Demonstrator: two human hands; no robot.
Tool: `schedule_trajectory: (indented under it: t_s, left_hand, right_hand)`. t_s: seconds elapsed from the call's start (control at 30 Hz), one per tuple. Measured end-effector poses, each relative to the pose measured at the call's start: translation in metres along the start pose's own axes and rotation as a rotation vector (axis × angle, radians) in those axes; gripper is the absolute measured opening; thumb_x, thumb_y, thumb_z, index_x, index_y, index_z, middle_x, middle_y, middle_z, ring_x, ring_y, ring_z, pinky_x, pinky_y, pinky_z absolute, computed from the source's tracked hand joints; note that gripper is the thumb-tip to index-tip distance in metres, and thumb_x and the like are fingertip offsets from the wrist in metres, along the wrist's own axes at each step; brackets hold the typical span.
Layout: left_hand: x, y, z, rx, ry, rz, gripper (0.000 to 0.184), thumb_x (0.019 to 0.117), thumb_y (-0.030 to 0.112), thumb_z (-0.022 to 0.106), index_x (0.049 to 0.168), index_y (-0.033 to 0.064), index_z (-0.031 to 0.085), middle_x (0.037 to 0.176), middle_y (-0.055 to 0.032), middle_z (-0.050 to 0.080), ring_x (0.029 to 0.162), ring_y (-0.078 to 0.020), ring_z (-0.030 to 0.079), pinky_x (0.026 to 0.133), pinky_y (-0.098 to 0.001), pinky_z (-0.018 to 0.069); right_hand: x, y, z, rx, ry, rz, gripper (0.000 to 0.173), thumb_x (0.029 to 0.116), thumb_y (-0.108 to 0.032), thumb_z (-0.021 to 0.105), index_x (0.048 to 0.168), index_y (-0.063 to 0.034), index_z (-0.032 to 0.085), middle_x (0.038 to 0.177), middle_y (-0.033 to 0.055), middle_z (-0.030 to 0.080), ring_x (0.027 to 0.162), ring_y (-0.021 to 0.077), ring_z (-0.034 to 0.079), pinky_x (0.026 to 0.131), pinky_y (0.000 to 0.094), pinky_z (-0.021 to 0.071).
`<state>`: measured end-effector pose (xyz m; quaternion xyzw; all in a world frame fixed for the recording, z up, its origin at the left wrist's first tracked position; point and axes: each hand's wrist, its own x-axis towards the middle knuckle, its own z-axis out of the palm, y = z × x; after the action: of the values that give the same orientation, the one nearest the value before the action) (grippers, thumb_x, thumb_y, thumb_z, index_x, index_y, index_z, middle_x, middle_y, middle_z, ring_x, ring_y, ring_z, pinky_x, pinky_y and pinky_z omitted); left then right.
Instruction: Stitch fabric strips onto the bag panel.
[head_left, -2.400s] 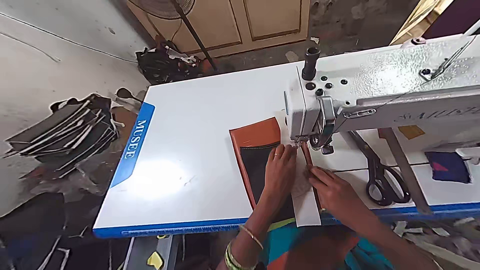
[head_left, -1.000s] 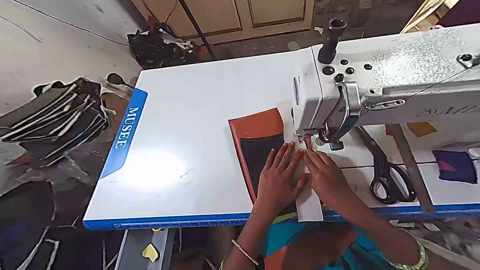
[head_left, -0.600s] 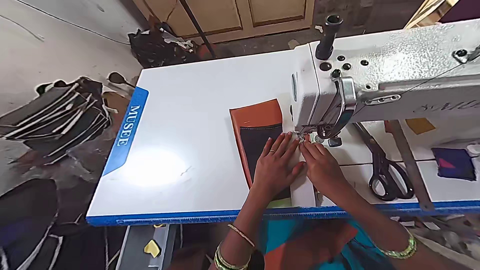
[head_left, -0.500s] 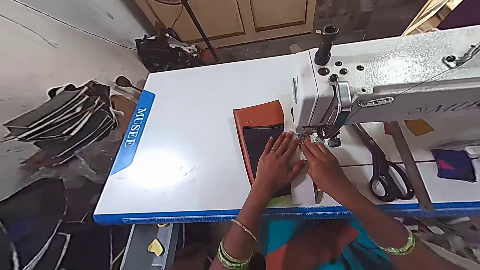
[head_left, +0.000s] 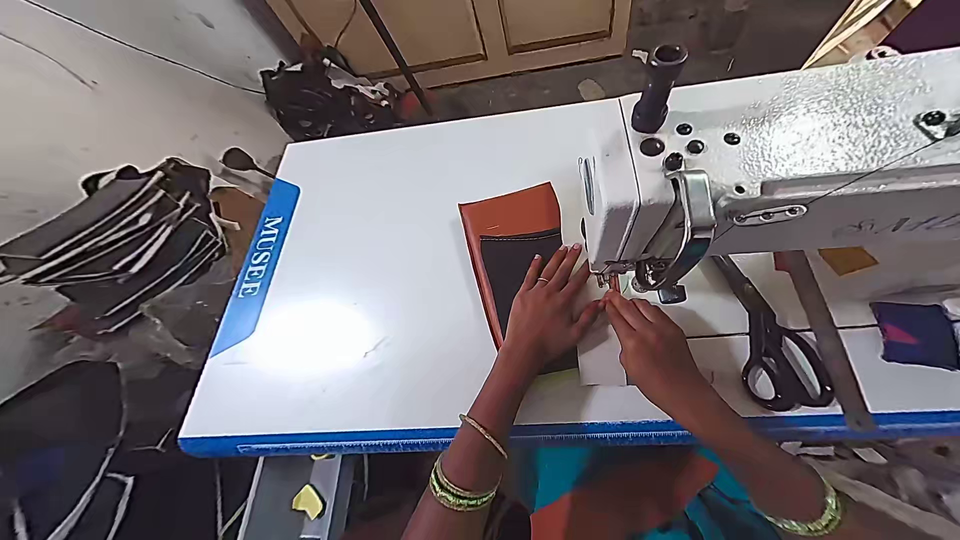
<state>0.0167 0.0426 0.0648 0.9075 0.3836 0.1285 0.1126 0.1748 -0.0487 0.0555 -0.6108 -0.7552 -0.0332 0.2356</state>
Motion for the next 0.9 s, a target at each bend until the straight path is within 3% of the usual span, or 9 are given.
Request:
schedule_trajectory:
  t_s: [0.2,0.33,0.63,0.83,0.9]
  left_hand:
    - [0.011,-0.001,-0.005,0.009,-0.072,-0.036,0.057,0.1043,0.045,0.043,0.142,0.0065,0.060,0.160,-0.0136,0.043,0.153,-0.0314,0.033,0.124,-0.0546,0.0172]
    - [0.021,-0.002,-0.012,0.009,-0.130,-0.075,0.058,0.1060,0.044,0.040,0.149,0.0065,0.053,0.163,-0.0142,0.037,0.155,-0.0307,0.026,0.125,-0.0543,0.0118]
    - [0.030,-0.012,-0.011,-0.030,0.015,-0.012,0.056,0.1016,0.035,0.051,0.147,0.0036,0.054,0.158,-0.0181,0.044,0.150,-0.0354,0.036,0.122,-0.0587,0.0209]
    - [0.038,-0.015,-0.011,-0.019,-0.008,-0.043,0.055,0.1005,0.030,0.051,0.150,0.0048,0.050,0.160,-0.0185,0.042,0.151,-0.0351,0.034,0.122,-0.0598,0.0190]
    - [0.041,-0.016,-0.013,-0.017,-0.009,-0.048,0.055,0.1007,0.029,0.052,0.150,0.0047,0.051,0.159,-0.0192,0.042,0.151,-0.0360,0.034,0.122,-0.0600,0.0192]
  right_hand:
    - [0.011,0.005,-0.001,-0.004,0.012,-0.039,0.030,0.0830,0.014,0.059,0.109,0.0094,0.074,0.114,0.0223,0.074,0.087,0.0363,0.074,0.075,0.0427,0.0593]
    - [-0.001,0.001,-0.009,0.007,0.054,-0.115,0.025,0.0837,0.010,0.058,0.100,0.0045,0.077,0.110,0.0182,0.076,0.082,0.0335,0.075,0.064,0.0398,0.0590]
    - [0.002,0.003,-0.002,-0.049,0.031,-0.059,0.035,0.0804,0.012,0.060,0.107,-0.0011,0.078,0.120,0.0115,0.075,0.089,0.0318,0.073,0.070,0.0431,0.0546]
    - [0.003,-0.005,-0.003,-0.184,-0.021,-0.077,0.033,0.0824,0.013,0.061,0.112,0.0062,0.074,0.121,0.0188,0.072,0.091,0.0339,0.073,0.071,0.0428,0.0557]
    - [-0.005,-0.006,-0.004,-0.200,-0.003,-0.121,0.028,0.0844,0.011,0.061,0.109,0.0078,0.074,0.118,0.0205,0.073,0.093,0.0343,0.073,0.073,0.0426,0.0576]
